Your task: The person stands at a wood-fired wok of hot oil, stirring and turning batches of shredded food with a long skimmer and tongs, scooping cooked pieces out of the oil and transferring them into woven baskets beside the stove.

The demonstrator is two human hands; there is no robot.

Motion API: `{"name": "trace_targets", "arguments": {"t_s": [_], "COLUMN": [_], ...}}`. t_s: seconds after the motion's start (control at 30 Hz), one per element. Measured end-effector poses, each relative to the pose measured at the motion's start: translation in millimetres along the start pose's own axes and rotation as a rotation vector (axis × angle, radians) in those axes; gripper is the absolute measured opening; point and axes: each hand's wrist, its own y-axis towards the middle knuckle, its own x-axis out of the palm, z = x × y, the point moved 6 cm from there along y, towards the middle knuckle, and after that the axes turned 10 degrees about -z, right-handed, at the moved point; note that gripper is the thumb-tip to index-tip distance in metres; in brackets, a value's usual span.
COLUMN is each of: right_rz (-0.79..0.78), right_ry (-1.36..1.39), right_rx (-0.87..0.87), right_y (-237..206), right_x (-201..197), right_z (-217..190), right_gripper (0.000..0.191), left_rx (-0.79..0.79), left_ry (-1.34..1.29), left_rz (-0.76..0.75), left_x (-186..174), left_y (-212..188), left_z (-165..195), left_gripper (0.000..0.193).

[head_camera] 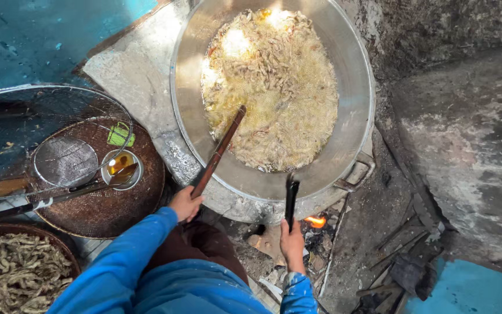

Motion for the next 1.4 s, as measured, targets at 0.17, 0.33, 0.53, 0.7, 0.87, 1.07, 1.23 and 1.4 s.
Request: {"name": "trace_targets", "arguments": {"t_s": [0.17,0.33,0.53,0.7,0.87,1.07,1.23,1.4], "right_rz": [-0.132,-0.162,-0.375,-0.182,-0.069,0.089,0.099,0.119], "right_ry": [-0.215,-0.151,-0.383,-0.150,-0.115,-0.171,-0.060,-0.162], "right_rx": [0.106,-0.230,-0.135,-0.282,-0.165,-0.022,0.292,0.293], "right_y": [21.5,105.7,202.0,191.5,130.1,77.0,47.8,11.4], "right_x": [6.7,14.7,56.7,39.6,-20.8,-99.8,-129.6,-130.9], "right_z": [-24.6,-123.8,-212.1,-215.7,-144.9,-51.0,40.5,107.1], "right_gripper": [0.067,0.059,0.062,0.050,0.054,0.060,0.064,0.065], "left_rx": [-0.030,-0.114,0.028,-0.374,-0.356,-0.353,-0.156,-0.013], "left_ry": [-0.012,0.093,0.413,0.163,-0.289,-0.946,-0.796,-0.395], "left_rz": [-0.026,0.024,0.150,-0.003,-0.300,-0.488,-0.177,0.030], "left_x": [-13.4,-19.9,-45.3,-55.9,-7.5,77.3,124.3,104.8], "left_y": [-27.3,-71.2,-135.2,-180.2,-199.9,-93.7,42.3,88.7], "left_z": [-11.5,-44.7,-91.4,-95.6,-14.7,45.5,43.0,29.0], "left_gripper": [0.025,0.034,0.042,0.035,0.025,0.034,0.016,0.016]}}
